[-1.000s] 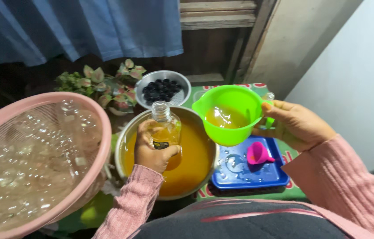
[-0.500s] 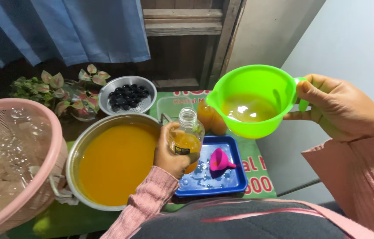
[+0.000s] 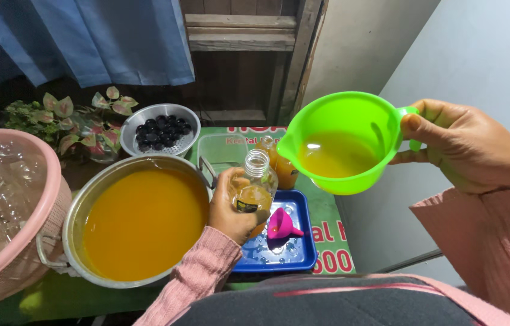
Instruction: The person pours an orange liquid from a large metal pot into clear plastic bottles using a green plastic scoop. The person fills one bottle, sets it aside, and then begins filling a second bottle.
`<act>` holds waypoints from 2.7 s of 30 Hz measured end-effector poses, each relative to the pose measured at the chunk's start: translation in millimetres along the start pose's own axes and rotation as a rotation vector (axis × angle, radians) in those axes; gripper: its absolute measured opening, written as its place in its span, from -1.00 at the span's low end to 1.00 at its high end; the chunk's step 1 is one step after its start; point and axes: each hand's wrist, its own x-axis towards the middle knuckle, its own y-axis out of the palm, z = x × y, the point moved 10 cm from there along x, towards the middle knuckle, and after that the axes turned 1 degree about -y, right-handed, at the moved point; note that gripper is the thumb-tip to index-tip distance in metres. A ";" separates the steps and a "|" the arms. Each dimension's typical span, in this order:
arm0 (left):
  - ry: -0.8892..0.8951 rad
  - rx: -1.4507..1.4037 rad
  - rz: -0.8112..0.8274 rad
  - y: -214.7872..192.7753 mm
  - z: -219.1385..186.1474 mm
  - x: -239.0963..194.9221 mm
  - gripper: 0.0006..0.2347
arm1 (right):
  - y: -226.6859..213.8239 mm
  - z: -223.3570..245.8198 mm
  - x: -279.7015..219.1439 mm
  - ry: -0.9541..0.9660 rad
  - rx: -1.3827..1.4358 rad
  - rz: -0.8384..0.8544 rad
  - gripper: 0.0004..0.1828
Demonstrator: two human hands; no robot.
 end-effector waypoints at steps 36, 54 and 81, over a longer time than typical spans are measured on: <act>-0.026 0.092 0.055 -0.3 6.2 13.7 -0.23 | 23.4 16.7 16.6 -0.014 -0.149 -0.016 -0.67; -0.133 0.107 0.122 4.5 9.8 7.4 -0.25 | 29.6 21.6 11.8 0.024 -0.243 -0.033 -0.69; -0.082 0.130 0.141 10.1 -7.8 5.3 -0.30 | 30.2 31.3 10.7 0.005 -0.285 -0.048 -0.71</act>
